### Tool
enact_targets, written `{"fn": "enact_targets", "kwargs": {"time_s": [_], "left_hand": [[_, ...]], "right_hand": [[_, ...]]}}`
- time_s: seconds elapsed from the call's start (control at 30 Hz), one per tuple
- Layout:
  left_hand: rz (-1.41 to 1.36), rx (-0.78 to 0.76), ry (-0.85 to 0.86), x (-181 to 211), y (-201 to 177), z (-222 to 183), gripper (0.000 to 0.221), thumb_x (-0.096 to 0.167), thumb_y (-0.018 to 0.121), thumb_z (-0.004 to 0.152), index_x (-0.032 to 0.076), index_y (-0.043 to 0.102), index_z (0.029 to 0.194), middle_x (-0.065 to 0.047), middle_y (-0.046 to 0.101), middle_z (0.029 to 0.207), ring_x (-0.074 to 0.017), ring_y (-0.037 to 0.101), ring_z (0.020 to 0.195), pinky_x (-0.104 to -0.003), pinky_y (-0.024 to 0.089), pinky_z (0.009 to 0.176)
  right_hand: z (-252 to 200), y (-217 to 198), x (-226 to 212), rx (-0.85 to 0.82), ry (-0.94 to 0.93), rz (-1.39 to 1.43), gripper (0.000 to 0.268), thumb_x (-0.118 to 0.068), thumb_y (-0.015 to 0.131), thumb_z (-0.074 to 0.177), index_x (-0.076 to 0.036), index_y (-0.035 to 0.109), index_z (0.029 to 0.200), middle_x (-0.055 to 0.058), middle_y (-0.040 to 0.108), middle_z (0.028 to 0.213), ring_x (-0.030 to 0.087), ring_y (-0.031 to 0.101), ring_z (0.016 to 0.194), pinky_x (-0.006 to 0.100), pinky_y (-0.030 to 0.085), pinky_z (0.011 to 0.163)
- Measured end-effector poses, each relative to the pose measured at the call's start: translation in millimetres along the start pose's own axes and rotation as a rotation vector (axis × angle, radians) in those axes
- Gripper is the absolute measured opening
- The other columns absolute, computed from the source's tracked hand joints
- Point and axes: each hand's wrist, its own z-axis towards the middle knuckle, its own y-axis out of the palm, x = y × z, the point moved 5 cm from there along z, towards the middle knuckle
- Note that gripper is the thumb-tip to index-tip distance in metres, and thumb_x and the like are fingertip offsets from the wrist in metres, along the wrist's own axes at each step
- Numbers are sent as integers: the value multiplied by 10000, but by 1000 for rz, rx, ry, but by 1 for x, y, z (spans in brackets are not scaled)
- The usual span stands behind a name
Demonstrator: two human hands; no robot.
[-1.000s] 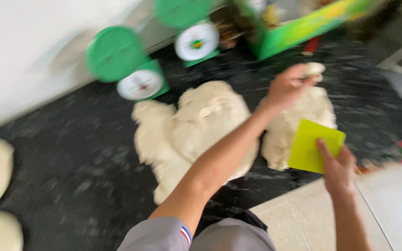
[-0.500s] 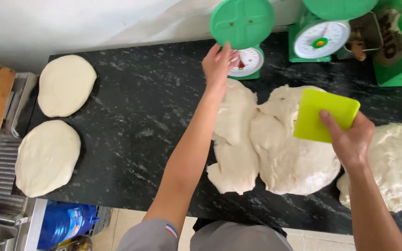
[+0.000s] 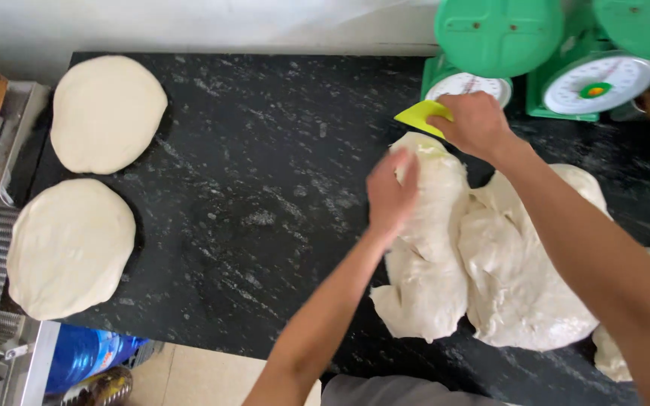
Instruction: Dividing large pieces of dough using a bench scraper and then rounding and flattening them into portions by hand on a workbench.
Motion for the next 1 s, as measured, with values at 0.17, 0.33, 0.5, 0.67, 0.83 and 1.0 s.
{"fn": "enact_targets", "kwargs": {"time_s": [0.17,0.33,0.5,0.67,0.83,1.0], "left_hand": [[281,-112,117,-4,7,-52,541,349,580,1033,-58,562,1389,-261,630,1356,-415,584,1283,-477,444,1117],[545,-145,185,12,6,-56,592,354,606,1000,-29,510,1440,-248,586,1405,-423,559,1315,-472,442,1121],[476,-149,134,24,-5,-62,556,332,627,1008,-19,523,1426,-230,610,1336,-399,575,1263,-454,474,1088],[478,-135,180,49,-29,-103,514,267,666,1012,-25,509,1405,-226,613,1267,-395,586,1200,-460,485,1053],[424,-217,214,68,-45,-152,583,201,677,1004,-34,440,1483,-265,548,1371,-442,539,1240,-524,439,1074],[399,-191,146,69,-51,-113,611,258,662,992,-22,422,1480,-276,521,1392,-447,495,1289,-542,400,1103]], "right_hand": [[69,54,-26,-277,-231,-51,339,-358,710,914,-98,762,1125,208,731,874,434,690,857,538,546,795],[110,98,-21,-535,-337,-63,390,-358,772,828,-142,764,1153,178,756,939,420,703,891,498,564,793],[88,106,-24,-688,-269,59,445,-367,810,785,-169,759,1181,128,779,965,356,733,906,467,573,792],[-11,128,-51,-1050,7,180,430,-322,800,777,-186,780,1185,120,811,930,328,768,873,472,625,771],[-54,135,-123,-690,-458,318,417,-358,820,797,-223,758,1187,162,765,991,375,710,864,502,565,759],[1,26,-34,-275,-189,207,340,-330,736,901,-122,723,1169,185,737,935,396,703,852,495,560,762]]}}
